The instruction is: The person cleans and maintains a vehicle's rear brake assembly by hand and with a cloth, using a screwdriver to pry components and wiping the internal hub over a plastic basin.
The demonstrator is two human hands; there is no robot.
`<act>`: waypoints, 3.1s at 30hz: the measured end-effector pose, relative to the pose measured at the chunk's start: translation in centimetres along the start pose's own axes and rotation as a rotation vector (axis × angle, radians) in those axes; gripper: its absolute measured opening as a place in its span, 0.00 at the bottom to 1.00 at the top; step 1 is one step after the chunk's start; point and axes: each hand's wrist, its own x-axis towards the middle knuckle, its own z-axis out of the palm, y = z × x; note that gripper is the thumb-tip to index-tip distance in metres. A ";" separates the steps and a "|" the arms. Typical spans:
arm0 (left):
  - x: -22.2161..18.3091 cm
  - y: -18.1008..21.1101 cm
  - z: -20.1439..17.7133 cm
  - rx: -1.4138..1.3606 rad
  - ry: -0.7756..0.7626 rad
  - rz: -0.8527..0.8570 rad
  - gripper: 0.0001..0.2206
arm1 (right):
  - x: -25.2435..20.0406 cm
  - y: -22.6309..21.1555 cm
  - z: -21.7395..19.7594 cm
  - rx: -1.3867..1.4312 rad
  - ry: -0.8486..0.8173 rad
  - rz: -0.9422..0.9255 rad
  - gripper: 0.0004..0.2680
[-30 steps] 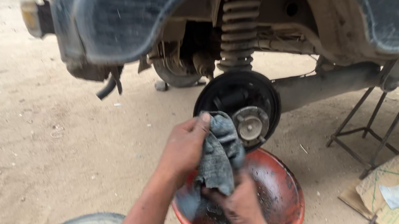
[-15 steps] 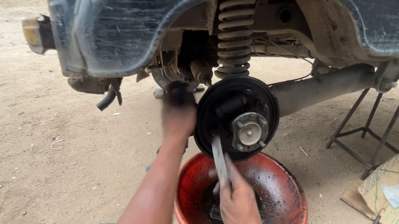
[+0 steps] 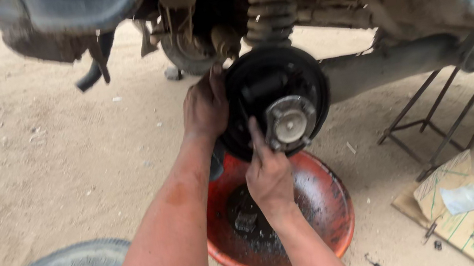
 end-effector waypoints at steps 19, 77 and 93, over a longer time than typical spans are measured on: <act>-0.4 -0.2 0.2 -0.048 0.008 -0.024 0.27 | -2.2 -1.4 0.1 -0.189 -0.034 0.054 0.26; -0.7 0.9 -0.2 0.019 0.067 -0.063 0.28 | 16.2 -4.7 -14.8 -1.026 -0.709 -0.586 0.21; -7.3 8.2 -7.2 -0.543 0.133 -0.252 0.22 | -5.7 1.3 -18.1 -0.143 -0.777 0.264 0.41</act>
